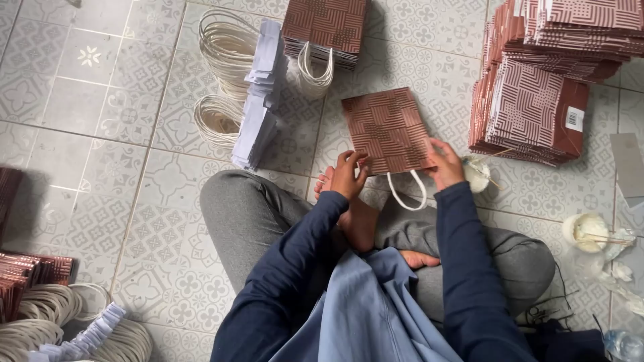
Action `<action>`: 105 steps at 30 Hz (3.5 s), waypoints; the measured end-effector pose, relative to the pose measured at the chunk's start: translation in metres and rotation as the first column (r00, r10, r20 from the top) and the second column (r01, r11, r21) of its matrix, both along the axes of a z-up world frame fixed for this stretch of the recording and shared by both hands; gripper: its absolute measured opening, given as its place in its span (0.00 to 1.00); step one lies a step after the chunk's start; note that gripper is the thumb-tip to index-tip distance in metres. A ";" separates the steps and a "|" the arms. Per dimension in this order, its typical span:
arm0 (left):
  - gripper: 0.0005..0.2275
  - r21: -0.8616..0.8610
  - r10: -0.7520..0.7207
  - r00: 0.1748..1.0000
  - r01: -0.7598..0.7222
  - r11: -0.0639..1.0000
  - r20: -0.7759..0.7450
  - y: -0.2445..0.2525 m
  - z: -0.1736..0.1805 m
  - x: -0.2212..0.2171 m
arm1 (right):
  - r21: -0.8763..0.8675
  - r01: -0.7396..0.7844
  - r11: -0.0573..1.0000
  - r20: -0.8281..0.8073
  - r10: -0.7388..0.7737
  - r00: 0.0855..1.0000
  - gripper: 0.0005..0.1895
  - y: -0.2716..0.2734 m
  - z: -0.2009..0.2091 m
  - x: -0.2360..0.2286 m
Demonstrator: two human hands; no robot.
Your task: The person sits on the floor and assembles small patterned gift bags by attaching white rope handles. They apply adhesive to small paper tabs, press them onto the bag, and thread the rope through the tabs to secure the handles.
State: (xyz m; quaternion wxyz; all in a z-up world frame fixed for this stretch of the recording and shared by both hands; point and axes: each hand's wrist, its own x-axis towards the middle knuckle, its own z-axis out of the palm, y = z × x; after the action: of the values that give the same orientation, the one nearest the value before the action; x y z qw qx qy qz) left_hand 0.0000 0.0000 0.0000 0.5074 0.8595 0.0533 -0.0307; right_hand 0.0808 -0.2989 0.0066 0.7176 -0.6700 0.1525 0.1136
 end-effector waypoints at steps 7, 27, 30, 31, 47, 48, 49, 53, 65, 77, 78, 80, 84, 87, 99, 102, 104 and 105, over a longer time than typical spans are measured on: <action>0.16 -0.415 0.018 0.986 0.054 0.908 0.167 0.011 0.138 0.003 | 0.170 0.085 0.982 0.093 -0.102 0.990 0.23 -0.006 0.102 -0.003; 0.14 0.782 0.003 0.983 -0.146 0.606 0.181 0.215 0.103 0.328 | -0.207 0.067 0.976 0.407 0.024 0.913 0.14 0.273 0.060 0.246; 0.11 0.871 -0.067 0.996 -0.023 0.491 0.064 0.211 0.079 0.322 | -0.452 0.152 0.879 0.485 0.100 0.869 0.15 0.273 0.045 0.240; 0.11 0.870 -0.068 0.996 -0.018 0.493 0.059 0.209 0.076 0.321 | -0.454 0.151 0.878 0.481 0.099 0.871 0.15 0.273 0.045 0.238; 0.06 0.798 -0.339 0.800 -0.263 0.543 0.495 0.127 0.144 0.280 | -0.650 -0.048 0.759 0.511 0.482 0.712 0.22 0.200 0.102 0.159; 0.07 0.788 -0.351 0.802 -0.223 0.573 0.482 0.115 0.149 0.275 | -0.616 -0.097 0.781 0.491 0.478 0.728 0.17 0.188 0.122 0.135; 0.07 0.791 -0.372 0.794 -0.208 0.576 0.480 0.101 0.154 0.272 | -0.613 -0.079 0.786 0.492 0.458 0.741 0.17 0.164 0.129 0.117; 0.01 0.738 -0.442 0.751 -0.090 0.669 0.491 0.032 0.184 0.259 | -0.535 0.070 0.842 0.513 0.258 0.819 0.11 0.052 0.153 0.056; 0.15 0.450 -0.672 0.734 0.571 0.687 0.094 -0.223 0.134 0.213 | -0.358 0.847 0.392 0.721 -0.460 0.518 0.15 -0.354 -0.046 0.031; 0.28 0.674 -0.690 0.721 0.540 0.505 -0.061 -0.277 0.054 0.181 | -0.786 0.575 0.228 0.543 -0.190 0.818 0.26 -0.295 0.016 0.041; 0.29 0.676 -0.697 0.713 0.552 0.488 -0.079 -0.277 0.054 0.179 | -0.803 0.565 0.192 0.542 -0.160 0.825 0.26 -0.293 0.019 0.039; 0.29 0.680 -0.696 0.712 0.556 0.478 -0.094 -0.276 0.056 0.178 | -0.736 0.651 0.189 0.636 -0.140 0.759 0.24 -0.277 0.043 0.036; 0.31 0.709 -0.696 0.709 0.550 0.442 -0.116 -0.280 0.056 0.179 | -0.346 0.813 0.469 0.855 -0.199 0.479 0.08 -0.224 0.123 0.036; 0.28 0.658 -0.688 0.721 0.559 0.504 -0.086 -0.278 0.055 0.179 | 0.300 0.557 0.774 0.483 -0.627 0.612 0.16 -0.206 0.121 0.042; 0.23 -0.598 -0.278 0.958 0.267 0.756 0.077 -0.187 0.078 0.204 | 0.412 0.430 0.803 0.320 -0.569 0.757 0.16 -0.212 0.075 0.036; 0.29 -0.846 -0.265 0.963 0.109 0.521 -0.039 -0.124 0.151 0.167 | 0.339 0.249 0.907 0.322 -0.360 0.875 0.16 -0.160 0.135 0.014; 0.32 -0.891 -0.316 0.947 0.092 0.444 -0.060 -0.084 0.137 0.151 | 0.315 0.181 0.932 0.289 -0.276 0.917 0.13 -0.149 0.105 0.021; 0.36 -0.928 -0.378 0.923 0.075 0.364 -0.074 -0.062 0.129 0.142 | 0.295 0.123 0.948 0.252 -0.201 0.947 0.10 -0.141 0.089 0.025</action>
State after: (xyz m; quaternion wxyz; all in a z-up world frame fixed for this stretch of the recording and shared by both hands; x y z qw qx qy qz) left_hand 0.1418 -0.0616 0.1290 0.8711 0.4256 -0.0226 -0.2438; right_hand 0.1059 -0.4403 0.0957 0.8250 -0.5579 0.0878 -0.0216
